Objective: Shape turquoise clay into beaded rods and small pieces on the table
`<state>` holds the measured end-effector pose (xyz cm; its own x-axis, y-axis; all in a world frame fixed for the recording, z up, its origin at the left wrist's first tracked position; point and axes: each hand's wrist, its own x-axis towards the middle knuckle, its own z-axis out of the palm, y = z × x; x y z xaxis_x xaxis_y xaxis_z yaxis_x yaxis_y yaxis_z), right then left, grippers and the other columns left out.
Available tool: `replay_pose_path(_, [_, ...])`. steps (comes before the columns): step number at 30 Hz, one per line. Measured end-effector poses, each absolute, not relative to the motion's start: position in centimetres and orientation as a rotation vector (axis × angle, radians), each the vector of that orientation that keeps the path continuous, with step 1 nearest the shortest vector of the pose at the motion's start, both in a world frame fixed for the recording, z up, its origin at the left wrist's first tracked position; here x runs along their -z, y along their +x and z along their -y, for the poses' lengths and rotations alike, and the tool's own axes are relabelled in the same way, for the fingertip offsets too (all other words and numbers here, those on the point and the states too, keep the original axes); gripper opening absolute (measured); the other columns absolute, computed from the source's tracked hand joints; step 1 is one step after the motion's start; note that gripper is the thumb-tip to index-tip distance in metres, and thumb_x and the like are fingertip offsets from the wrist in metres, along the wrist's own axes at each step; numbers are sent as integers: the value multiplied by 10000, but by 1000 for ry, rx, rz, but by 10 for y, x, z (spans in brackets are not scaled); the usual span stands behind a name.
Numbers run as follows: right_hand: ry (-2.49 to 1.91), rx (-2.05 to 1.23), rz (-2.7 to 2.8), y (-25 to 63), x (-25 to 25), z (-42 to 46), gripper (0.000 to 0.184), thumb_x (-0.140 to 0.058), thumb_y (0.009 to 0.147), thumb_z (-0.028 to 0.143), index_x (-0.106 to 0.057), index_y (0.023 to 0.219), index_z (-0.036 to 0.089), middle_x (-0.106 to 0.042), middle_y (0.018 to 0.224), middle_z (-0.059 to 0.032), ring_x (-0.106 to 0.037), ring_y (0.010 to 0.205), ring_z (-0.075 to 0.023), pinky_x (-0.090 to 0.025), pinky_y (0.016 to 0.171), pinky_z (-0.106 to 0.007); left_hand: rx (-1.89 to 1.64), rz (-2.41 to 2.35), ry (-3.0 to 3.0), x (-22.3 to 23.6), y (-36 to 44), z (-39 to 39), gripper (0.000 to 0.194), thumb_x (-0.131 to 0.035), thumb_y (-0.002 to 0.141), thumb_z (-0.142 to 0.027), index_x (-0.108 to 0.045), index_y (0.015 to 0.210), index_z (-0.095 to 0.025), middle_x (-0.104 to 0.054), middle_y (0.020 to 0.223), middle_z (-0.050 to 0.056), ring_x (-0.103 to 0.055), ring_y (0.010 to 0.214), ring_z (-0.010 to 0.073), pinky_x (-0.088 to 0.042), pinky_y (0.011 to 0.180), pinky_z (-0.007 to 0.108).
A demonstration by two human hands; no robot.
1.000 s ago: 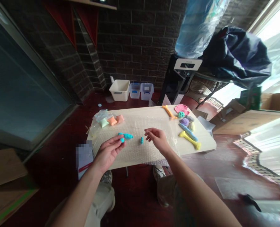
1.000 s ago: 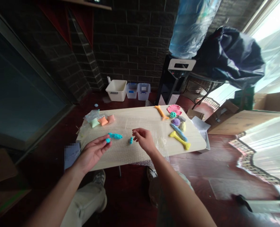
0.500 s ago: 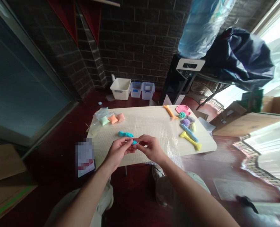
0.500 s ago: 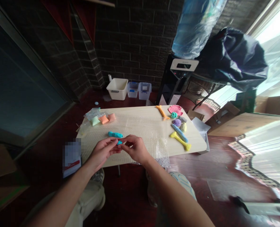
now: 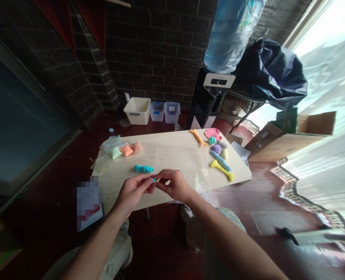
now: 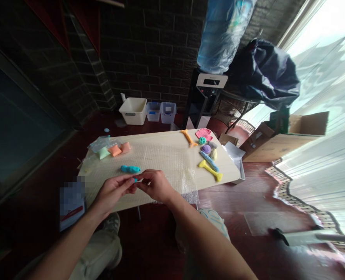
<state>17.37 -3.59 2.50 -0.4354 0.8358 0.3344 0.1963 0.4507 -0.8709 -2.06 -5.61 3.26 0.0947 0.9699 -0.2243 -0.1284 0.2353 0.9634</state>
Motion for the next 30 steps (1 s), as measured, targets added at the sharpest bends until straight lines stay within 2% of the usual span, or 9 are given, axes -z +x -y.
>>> replay_pose_path(3, [-877,-980,1930,174,-26,36,226,-702,980,336,-821,1141,229,-773,931,-70,-708,736,-164,-543,699,-272,-1022,-1147,1024,-31,-22,54,438,-911,719,-496,-828,943,-129,-777,773,88,-675,647,172,-580,657,295])
replay_pose_path(7, [-919,-909,1967,174,-25,36,240,-693,992,399,-832,1019,206,-769,848,-70,-698,735,-179,-533,694,-280,-992,-1171,1084,-27,-23,53,430,-871,750,-548,-815,844,-132,-756,730,88,-685,648,187,-569,624,285])
replay_pose_path(12, [-946,-887,1965,172,-22,35,199,-702,982,346,-814,972,182,-778,864,-80,-708,735,-187,-539,690,-290,-1007,-1188,1030,-28,-18,53,522,-903,712,-526,-798,1036,-130,-796,867,104,-718,681,188,-594,663,302])
replay_pose_path(15, [-965,-939,1903,171,-21,35,152,-732,949,290,-809,1034,192,-793,893,-70,-716,724,-177,-551,687,-282,-1040,-1169,1041,-29,-17,52,478,-909,705,-512,-803,959,-121,-791,835,104,-709,671,181,-590,670,301])
replay_pose_path(18, [-958,-981,1885,171,-21,35,193,-737,937,276,-802,1101,197,-792,921,-67,-715,713,-162,-554,673,-268,-1054,-1151,1100,-28,-20,50,409,-895,732,-496,-811,900,-132,-764,752,79,-690,663,178,-572,655,287])
replay_pose_path(25, [-956,-931,1914,172,-21,36,205,-719,971,375,-821,1040,211,-774,891,-66,-701,737,-173,-540,685,-275,-1018,-1169,1103,-28,-21,51,441,-867,759,-546,-830,924,-139,-767,759,79,-679,639,170,-580,636,281])
replay_pose_path(30, [-999,-931,1880,171,-22,35,329,-665,1004,467,-799,967,168,-775,851,-74,-686,719,-171,-516,676,-278,-1041,-1145,1000,-32,-18,53,590,-926,693,-525,-809,1133,-149,-810,893,104,-740,733,208,-623,724,331])
